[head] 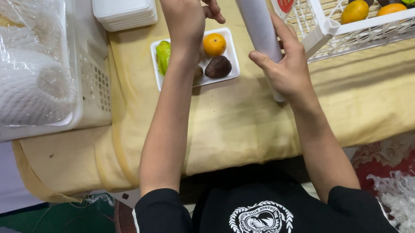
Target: Pick various fruits from a crate, arrange them in a plastic tray, and wrap the tray with plastic film.
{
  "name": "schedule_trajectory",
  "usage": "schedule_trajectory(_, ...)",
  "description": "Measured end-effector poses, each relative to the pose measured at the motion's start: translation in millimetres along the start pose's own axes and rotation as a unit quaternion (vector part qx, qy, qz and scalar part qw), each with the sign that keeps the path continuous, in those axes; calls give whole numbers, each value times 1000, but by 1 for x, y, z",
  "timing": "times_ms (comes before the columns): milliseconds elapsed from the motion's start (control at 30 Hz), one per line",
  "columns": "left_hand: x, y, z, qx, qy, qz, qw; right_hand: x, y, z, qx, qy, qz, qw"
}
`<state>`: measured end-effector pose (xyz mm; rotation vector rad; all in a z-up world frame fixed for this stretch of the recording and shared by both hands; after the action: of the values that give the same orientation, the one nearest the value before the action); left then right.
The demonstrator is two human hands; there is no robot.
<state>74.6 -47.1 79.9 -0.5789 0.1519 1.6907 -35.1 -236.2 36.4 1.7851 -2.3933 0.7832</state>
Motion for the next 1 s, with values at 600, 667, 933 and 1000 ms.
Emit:
schedule_trajectory(600,-5,81,-62,-1,40,-37,999,-29,-7,13,-251,-377,-80,888)
schedule_trajectory(667,-7,83,-68,13,31,-54,998,-29,-6,21,-280,-416,-49,864)
schedule_trajectory(933,-6,78,-80,34,43,-58,997,-35,-3,21,-269,-395,-63,876)
schedule_trajectory(1000,-6,76,-82,36,47,-51,997,-38,-1,18,-265,-390,-74,879)
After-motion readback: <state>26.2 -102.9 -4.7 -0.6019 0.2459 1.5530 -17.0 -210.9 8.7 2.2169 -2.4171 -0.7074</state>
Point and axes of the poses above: each hand's wrist, its own y-axis away from the middle knuckle, its own x-axis out of the back of the hand, z = x × y, the point moved 9 cm from there along -y, towards the middle knuckle, and after that the axes turned 8 degrees about z, right-handed, at the moved point
